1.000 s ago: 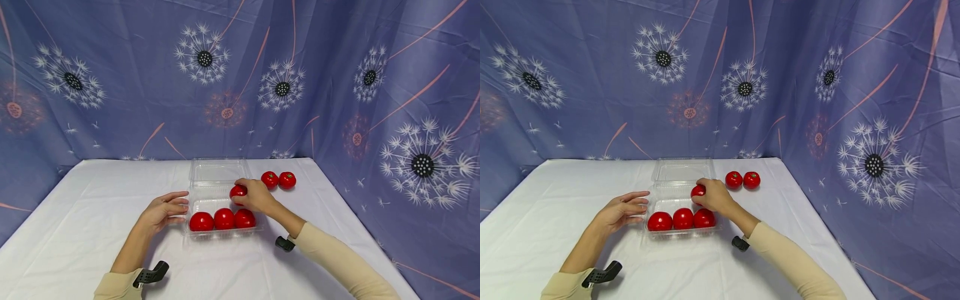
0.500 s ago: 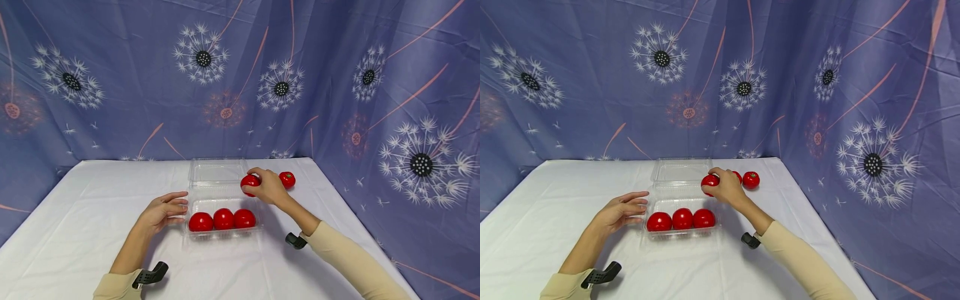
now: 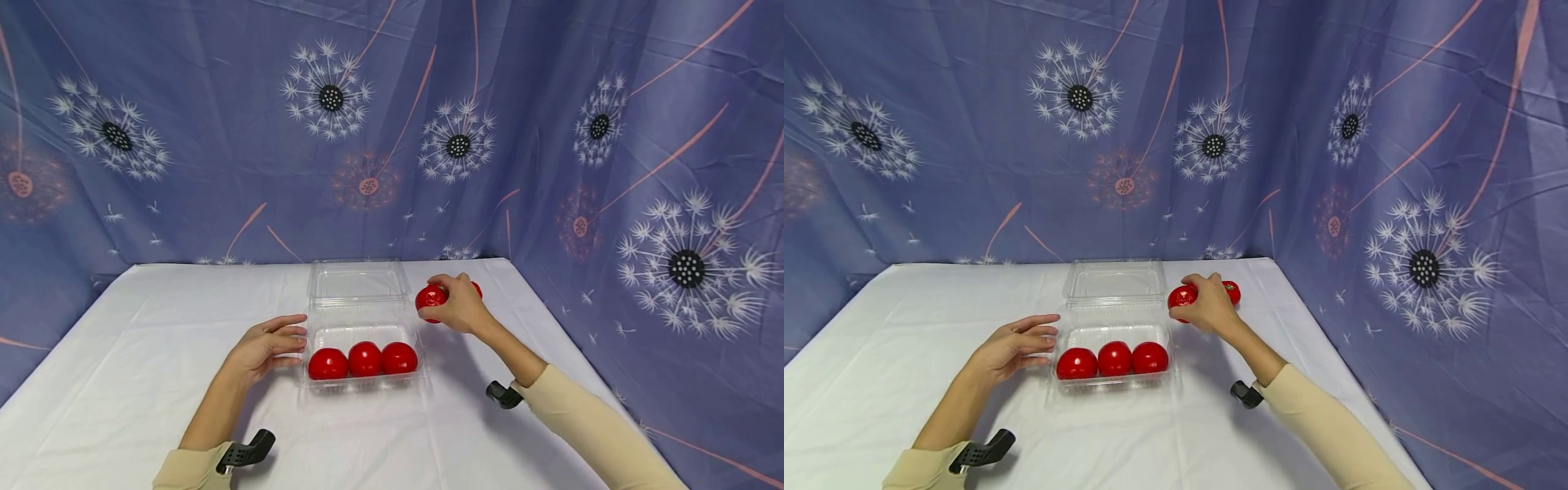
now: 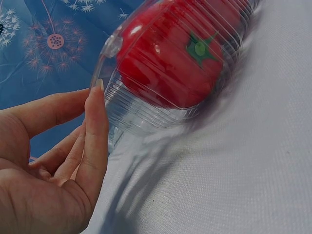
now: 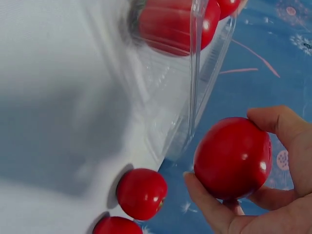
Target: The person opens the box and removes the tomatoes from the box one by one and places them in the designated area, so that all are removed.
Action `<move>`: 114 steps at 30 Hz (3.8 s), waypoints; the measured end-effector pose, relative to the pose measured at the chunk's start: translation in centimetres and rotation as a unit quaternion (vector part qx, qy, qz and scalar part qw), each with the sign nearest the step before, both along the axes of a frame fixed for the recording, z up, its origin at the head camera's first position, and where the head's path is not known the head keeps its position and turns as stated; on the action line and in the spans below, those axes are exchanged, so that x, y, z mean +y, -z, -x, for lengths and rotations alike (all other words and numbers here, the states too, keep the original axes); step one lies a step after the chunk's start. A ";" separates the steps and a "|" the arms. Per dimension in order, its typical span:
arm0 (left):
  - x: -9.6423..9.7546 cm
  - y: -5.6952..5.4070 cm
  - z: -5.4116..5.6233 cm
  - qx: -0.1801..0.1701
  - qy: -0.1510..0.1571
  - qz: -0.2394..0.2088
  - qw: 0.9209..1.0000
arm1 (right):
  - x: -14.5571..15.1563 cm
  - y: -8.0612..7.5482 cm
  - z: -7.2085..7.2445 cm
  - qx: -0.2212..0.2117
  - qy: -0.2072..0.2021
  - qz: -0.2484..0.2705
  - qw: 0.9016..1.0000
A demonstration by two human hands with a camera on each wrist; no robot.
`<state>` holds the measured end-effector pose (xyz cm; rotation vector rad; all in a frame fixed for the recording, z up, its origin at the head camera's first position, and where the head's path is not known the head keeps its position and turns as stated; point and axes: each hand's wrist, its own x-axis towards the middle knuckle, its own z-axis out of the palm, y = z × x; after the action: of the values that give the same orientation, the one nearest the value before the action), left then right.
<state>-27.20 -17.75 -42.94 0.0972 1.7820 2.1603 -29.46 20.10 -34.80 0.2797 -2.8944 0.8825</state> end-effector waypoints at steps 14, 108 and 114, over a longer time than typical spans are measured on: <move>0.1 0.0 0.0 -0.003 -0.002 -0.001 1.000 | 3.1 0.0 -0.1 0.000 0.029 0.014 0.999; 0.1 -0.2 -0.3 -0.004 -0.008 -0.001 1.000 | 4.2 5.7 0.4 0.031 0.059 0.012 0.998; 0.1 -0.1 -0.2 -0.003 -0.010 0.002 1.000 | 4.2 6.1 0.3 0.033 0.054 0.014 0.998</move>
<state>-27.00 -17.69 -42.85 0.0721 1.7918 2.1689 -29.73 24.34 -40.85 0.1468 -2.8039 0.8781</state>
